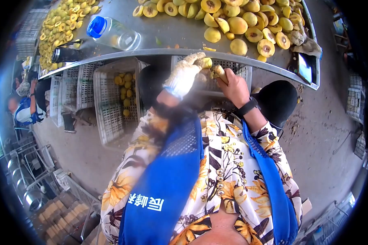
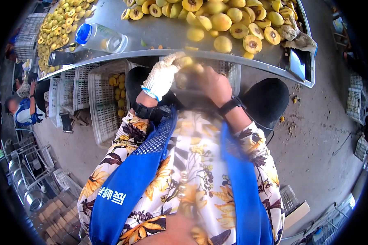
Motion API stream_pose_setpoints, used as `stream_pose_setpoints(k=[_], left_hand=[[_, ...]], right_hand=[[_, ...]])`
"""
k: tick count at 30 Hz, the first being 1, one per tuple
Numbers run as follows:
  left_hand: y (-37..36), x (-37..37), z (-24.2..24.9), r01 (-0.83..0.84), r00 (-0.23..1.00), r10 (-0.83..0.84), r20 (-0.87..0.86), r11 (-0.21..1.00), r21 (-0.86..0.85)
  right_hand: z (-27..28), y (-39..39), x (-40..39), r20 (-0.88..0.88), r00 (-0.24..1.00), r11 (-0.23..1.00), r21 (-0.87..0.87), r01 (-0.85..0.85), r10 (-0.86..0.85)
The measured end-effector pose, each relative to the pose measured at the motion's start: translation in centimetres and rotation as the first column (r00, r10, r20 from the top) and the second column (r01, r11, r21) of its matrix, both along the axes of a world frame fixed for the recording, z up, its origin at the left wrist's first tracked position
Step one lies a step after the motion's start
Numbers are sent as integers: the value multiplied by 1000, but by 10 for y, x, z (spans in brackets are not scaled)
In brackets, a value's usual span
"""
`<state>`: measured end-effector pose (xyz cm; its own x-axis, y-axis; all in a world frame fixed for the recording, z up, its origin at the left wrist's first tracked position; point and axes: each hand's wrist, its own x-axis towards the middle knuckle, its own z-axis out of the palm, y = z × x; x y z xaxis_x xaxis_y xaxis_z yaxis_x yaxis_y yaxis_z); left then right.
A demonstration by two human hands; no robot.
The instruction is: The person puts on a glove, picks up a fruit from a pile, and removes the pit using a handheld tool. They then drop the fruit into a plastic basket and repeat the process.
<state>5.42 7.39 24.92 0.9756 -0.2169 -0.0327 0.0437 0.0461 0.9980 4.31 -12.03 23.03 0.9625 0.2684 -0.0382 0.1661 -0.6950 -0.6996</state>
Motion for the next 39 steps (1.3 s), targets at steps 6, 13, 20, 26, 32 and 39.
stream_pose_setpoints(k=[6, 13, 20, 26, 32, 39], left_hand=[[2, -13, 15, -11, 980, 108, -164, 863, 505], [9, -20, 6, -139, 838, 149, -524, 989, 59], [-1, -19, -24, -241, 939, 318, -129, 879, 412], [-6, -12, -17, -321, 786, 366, -499, 931, 177], [0, -17, -49, -204, 966, 248, -70, 901, 382], [5, -12, -63, -204, 976, -1, 219, 364, 909]], right_hand=[[-11, -1, -7, 120, 985, 990, -72, -118, 126], [-17, 4, -8, 71, 968, 961, -158, -227, 241], [-10, 21, -16, -51, 977, 967, -142, -212, 207], [-10, 29, -22, -104, 979, 982, -60, -180, 173], [-19, 28, -29, -78, 972, 963, -138, -231, 222], [-3, 40, -33, -16, 981, 900, -395, -184, 193]])
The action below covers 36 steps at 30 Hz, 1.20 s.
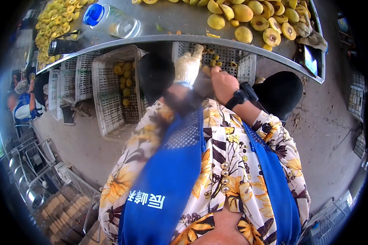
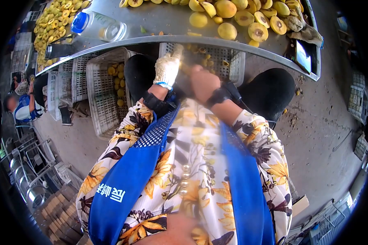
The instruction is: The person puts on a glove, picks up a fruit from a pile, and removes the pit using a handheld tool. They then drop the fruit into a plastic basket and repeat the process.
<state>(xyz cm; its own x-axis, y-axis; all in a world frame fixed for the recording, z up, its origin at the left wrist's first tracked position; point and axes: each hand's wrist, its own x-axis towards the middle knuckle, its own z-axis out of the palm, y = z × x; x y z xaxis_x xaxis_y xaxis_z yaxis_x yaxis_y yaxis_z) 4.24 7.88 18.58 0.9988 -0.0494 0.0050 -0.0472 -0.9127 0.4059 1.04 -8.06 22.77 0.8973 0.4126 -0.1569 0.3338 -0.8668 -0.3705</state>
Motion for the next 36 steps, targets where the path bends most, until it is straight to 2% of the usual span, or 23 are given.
stream_pose_setpoints(k=[2, 3, 5, 6, 7, 8, 9, 10, 11, 13, 15, 16, 18, 19, 21, 25, 28, 30, 33, 36], left_hand=[[-1, 2, -9, 26, 992, -36, 117, 995, 91], [-3, 1, -10, 16, 995, -24, 94, 996, 84], [-9, 3, -6, -1, 999, -3, 50, 997, 72], [-14, 3, 0, -69, 997, 70, 20, 997, -20], [-22, 4, 23, -139, 990, 138, -18, 984, -107], [-25, 6, 38, -216, 976, 209, -56, 958, -191], [-18, 12, 42, -236, 971, 224, -83, 954, -185], [-15, 12, 57, -398, 902, 268, -339, 819, -412], [-11, 12, 72, -609, 770, 292, -567, 603, -516], [-4, 10, 78, -740, 670, 263, -694, 313, -595], [9, 4, 48, -540, 841, 231, -489, 301, -786], [13, 1, 35, -537, 843, 210, -496, 267, -800], [10, -2, 44, -534, 845, 168, -508, 198, -822], [11, 0, 51, -606, 794, 150, -588, 260, -752], [7, 1, 58, -628, 774, 155, -614, 315, -712], [1, -5, 29, -515, 856, 215, -470, 284, -809], [-1, -3, 30, -562, 826, 277, -490, 371, -739], [-2, -1, 31, -608, 793, 326, -514, 466, -643], [-7, 0, 29, -596, 799, 402, -447, 628, -500], [-6, 6, 19, -449, 878, 380, -290, 863, -230]], right_hand=[[7, 7, 1, 5, 1000, 998, -63, 3, -3], [10, 9, 2, 8, 1000, 996, -94, 5, -4], [-6, 11, 9, -19, 999, 961, -276, -31, 26], [-14, 11, 13, -38, 999, 932, -361, -46, 35], [-20, 1, 16, 57, 998, 966, -258, 17, -3], [-31, -4, 23, 78, 997, 965, -260, 8, 12], [-42, -10, 30, 99, 995, 965, -263, 0, 27], [-46, -10, 32, 62, 993, 974, -196, 109, -98], [-41, -12, 30, 39, 993, 983, -142, 115, -110], [-27, -16, 39, 8, 990, 990, -28, 139, -139], [-17, -16, 35, -12, 993, 991, 62, 115, -114], [-12, -16, 31, -23, 994, 989, 106, 104, -102], [-7, -11, 25, -28, 999, 992, 117, 50, -47], [-10, -9, 22, -36, 999, 990, 140, 17, -12], [-14, -8, 18, -38, 999, 985, 168, -31, 38], [-16, -7, 18, -28, 997, 984, 165, -62, 67], [-10, -5, 17, -41, 995, 981, 175, -81, 90], [-12, -4, 14, -45, 994, 980, 175, -90, 99], [-10, 1, 13, -30, 993, 992, 50, -116, 117], [2, 3, 9, 62, 989, 990, 18, -139, 137]])
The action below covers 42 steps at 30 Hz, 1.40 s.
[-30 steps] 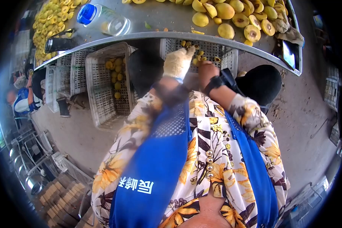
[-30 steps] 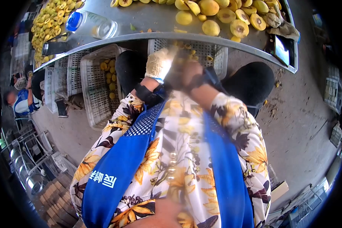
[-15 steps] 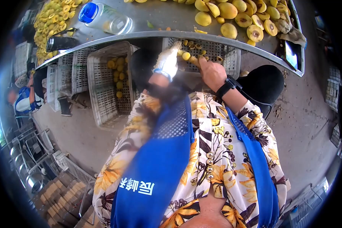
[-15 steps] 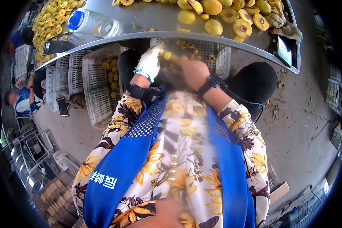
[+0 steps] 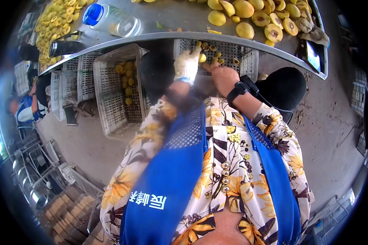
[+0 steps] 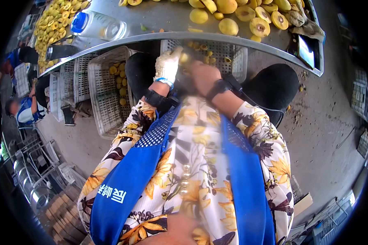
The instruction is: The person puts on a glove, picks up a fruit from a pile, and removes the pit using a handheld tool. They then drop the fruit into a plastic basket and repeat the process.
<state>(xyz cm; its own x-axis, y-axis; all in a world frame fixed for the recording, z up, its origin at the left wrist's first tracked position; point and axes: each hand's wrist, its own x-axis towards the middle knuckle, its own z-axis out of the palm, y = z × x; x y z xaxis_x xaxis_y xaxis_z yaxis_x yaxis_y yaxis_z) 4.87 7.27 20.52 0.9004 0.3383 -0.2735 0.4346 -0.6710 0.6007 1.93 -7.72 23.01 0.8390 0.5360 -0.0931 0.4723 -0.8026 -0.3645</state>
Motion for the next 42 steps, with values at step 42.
stream_pose_setpoints(k=[42], left_hand=[[7, -2, 32, -360, 933, 247, -261, 665, -654]], right_hand=[[1, -13, 5, -67, 998, 963, 267, 29, -11]])
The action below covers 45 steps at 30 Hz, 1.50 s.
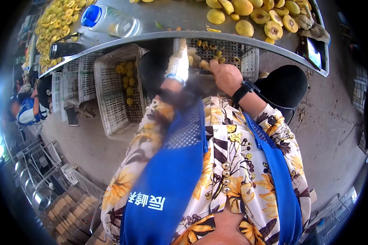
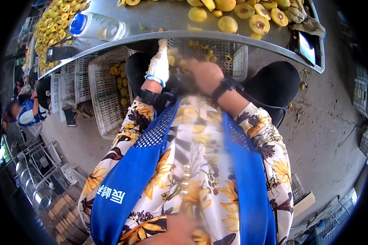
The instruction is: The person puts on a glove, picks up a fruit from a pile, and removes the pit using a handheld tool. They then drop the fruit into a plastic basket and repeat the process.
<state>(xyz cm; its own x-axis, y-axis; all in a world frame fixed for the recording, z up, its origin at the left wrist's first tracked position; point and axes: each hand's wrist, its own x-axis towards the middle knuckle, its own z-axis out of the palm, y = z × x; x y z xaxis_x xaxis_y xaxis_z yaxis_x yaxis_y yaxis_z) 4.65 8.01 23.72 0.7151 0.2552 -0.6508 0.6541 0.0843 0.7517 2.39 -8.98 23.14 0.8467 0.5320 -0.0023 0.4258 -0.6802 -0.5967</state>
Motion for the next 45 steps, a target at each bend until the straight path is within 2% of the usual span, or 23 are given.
stream_pose_setpoints(k=[3, 9, 10, 11, 13, 14, 16, 17, 18, 20, 23, 26, 29, 31, 35, 37, 39, 40, 42, 45], left_hand=[[-8, -2, 4, 84, 996, -87, 3, 970, 229], [-6, 3, -12, 247, 969, -225, -102, 902, 354], [-5, 0, -17, 288, 953, -302, -24, 879, 381], [-4, -3, -24, 324, 925, -377, 51, 853, 410], [-10, -3, -8, 295, 946, -319, 62, 923, 247], [-13, -3, 1, 274, 956, -287, 59, 947, 165], [-10, 1, 11, 200, 979, -202, 4, 971, 134], [-5, 3, 4, 132, 991, -131, -26, 987, 91], [-3, 3, 9, 134, 991, -132, -28, 988, 83], [1, 5, -17, -31, 992, 55, 118, 980, -196], [1, 0, -17, 0, 992, 41, 122, 947, -321], [-2, -1, -3, 117, 990, -115, 84, 993, -24], [-10, -2, 13, 130, 991, -132, 27, 989, 73], [-6, -3, -11, 233, 961, -251, 115, 961, 150], [-14, 0, 15, 122, 983, -127, 135, 991, 47], [-5, 1, 7, 83, 978, -62, 199, 992, -100], [-2, -1, -5, 99, 914, 8, 405, 965, -242], [3, -1, -14, 126, 889, -11, 458, 967, -222], [8, -1, -21, 176, 828, -46, 559, 968, -181], [7, 1, -8, 92, 948, 83, 308, 854, -512]], right_hand=[[-3, 1, 3, -15, 999, 998, -53, -38, 38], [18, -1, 4, 31, 999, 988, -148, -39, 45], [23, -1, 3, 46, 998, 984, -177, -29, 37], [5, -3, 4, 48, 999, 962, -271, 12, 1], [-47, -8, 9, 62, 996, 889, -450, 89, -68], [-42, -7, 9, 65, 991, 900, -416, 132, -116], [-30, -9, 12, 75, 978, 914, -348, 207, -193], [-16, -7, 12, 39, 982, 933, -308, 188, -185], [-13, -5, 11, 31, 992, 959, -253, 129, -125], [-10, -2, 10, 28, 1000, 990, -137, 14, -11], [-6, 0, 3, 55, 998, 998, -69, 3, 1], [-1, 2, 6, 22, 999, 995, -99, -20, 23], [-6, 1, 6, 11, 1000, 993, -120, -10, 11], [-12, -3, 10, 37, 999, 984, -180, 5, 2], [-25, -14, 12, 68, 993, 939, -326, 109, -91], [-40, -14, 15, 54, 987, 916, -367, 161, -152], [-24, -9, 14, 79, 982, 950, -250, 188, -174], [-17, -7, 14, 91, 978, 961, -188, 203, -189], [-18, -5, 12, 67, 993, 987, -121, 104, -97], [-19, -3, 10, 11, 1000, 991, -130, 5, -4]])
